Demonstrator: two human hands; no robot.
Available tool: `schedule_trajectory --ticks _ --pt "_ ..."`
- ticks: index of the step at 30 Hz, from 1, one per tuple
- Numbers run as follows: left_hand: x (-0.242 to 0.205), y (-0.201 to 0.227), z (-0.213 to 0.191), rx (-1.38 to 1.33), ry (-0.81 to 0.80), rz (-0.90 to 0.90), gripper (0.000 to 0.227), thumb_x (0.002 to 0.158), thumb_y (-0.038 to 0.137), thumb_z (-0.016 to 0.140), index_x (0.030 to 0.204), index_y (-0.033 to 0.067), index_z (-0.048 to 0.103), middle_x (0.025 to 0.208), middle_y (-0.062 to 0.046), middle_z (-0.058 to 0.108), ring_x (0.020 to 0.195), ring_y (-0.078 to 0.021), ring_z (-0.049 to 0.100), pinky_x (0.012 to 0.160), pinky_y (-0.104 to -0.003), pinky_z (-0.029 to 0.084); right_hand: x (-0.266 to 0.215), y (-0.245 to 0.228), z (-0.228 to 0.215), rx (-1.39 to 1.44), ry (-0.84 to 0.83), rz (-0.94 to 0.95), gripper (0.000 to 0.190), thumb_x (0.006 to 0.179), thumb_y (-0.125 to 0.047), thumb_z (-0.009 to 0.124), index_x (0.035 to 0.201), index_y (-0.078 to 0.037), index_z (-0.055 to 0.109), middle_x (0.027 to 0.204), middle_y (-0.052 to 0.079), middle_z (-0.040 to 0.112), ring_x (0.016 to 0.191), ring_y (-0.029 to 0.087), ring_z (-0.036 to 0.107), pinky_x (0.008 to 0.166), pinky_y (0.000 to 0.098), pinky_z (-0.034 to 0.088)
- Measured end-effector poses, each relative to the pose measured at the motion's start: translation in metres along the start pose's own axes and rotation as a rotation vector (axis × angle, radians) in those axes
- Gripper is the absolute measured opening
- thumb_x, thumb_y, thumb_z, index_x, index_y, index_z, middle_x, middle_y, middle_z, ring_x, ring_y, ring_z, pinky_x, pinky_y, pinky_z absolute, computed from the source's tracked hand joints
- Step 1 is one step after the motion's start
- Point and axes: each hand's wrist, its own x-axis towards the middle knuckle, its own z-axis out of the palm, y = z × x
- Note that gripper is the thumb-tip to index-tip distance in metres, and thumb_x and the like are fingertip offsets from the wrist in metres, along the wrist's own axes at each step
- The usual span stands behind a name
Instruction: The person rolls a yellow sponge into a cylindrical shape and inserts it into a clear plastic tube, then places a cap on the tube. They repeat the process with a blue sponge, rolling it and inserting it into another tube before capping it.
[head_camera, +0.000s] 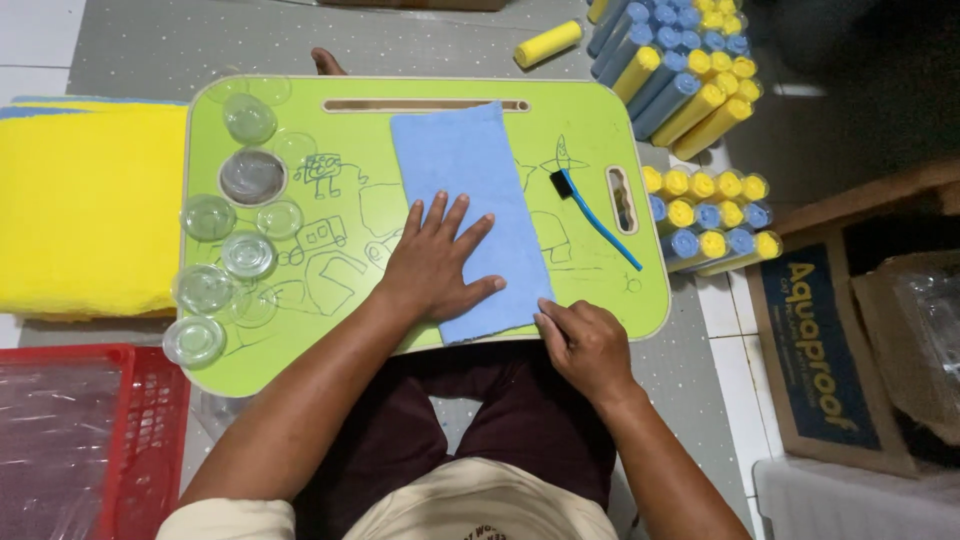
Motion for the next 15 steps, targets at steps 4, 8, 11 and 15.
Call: schedule_trajectory --ticks 4,8,11,15 --pt "0.005 -0.007 0.001 0.032 0.007 0.085 0.095 0.086 0.086 0.037 0.161 0.0276 0.036 0.167 -0.016 0.031 0.157 -0.0405 0.022 0.127 -0.059 0.011 0.002 -0.010 0.003 0.025 0.067 -0.051 0.014 0.092 -0.031 0.075 0.093 -0.018 0.081 0.068 0.003 0.059 0.065 0.025 0.065 0.063 0.0383 0.054" --pt "0.010 -0.012 -0.002 -0.037 0.077 0.090 0.090 0.088 0.082 0.040 0.159 0.0265 0.038 0.165 -0.017 0.036 0.155 -0.0399 0.027 0.126 -0.059 0.014 0.033 -0.020 0.010 0.080 0.128 -0.112 0.013 0.095 -0.028 0.071 0.099 -0.019 0.080 0.082 0.003 0.060 0.078 0.027 0.066 0.071 0.0402 0.054" --pt "0.022 -0.017 -0.003 -0.072 0.143 -0.017 0.068 0.103 0.061 0.033 0.160 0.0228 0.039 0.164 -0.020 0.036 0.154 -0.0417 0.027 0.125 -0.059 0.017 0.058 -0.032 0.018 0.073 0.055 -0.176 0.033 0.103 -0.029 0.061 0.132 -0.015 0.071 0.127 0.014 0.065 0.124 0.036 0.062 0.108 0.0478 0.047" --pt "0.041 -0.028 -0.006 -0.101 0.111 -0.194 0.076 0.100 0.068 0.029 0.162 0.0234 0.034 0.169 -0.020 0.026 0.158 -0.0411 0.016 0.126 -0.059 0.007 0.079 -0.047 0.020 0.023 -0.336 -0.017 0.057 0.106 -0.041 0.051 0.151 -0.007 0.051 0.153 0.030 0.047 0.145 0.049 0.039 0.121 0.0610 0.025"
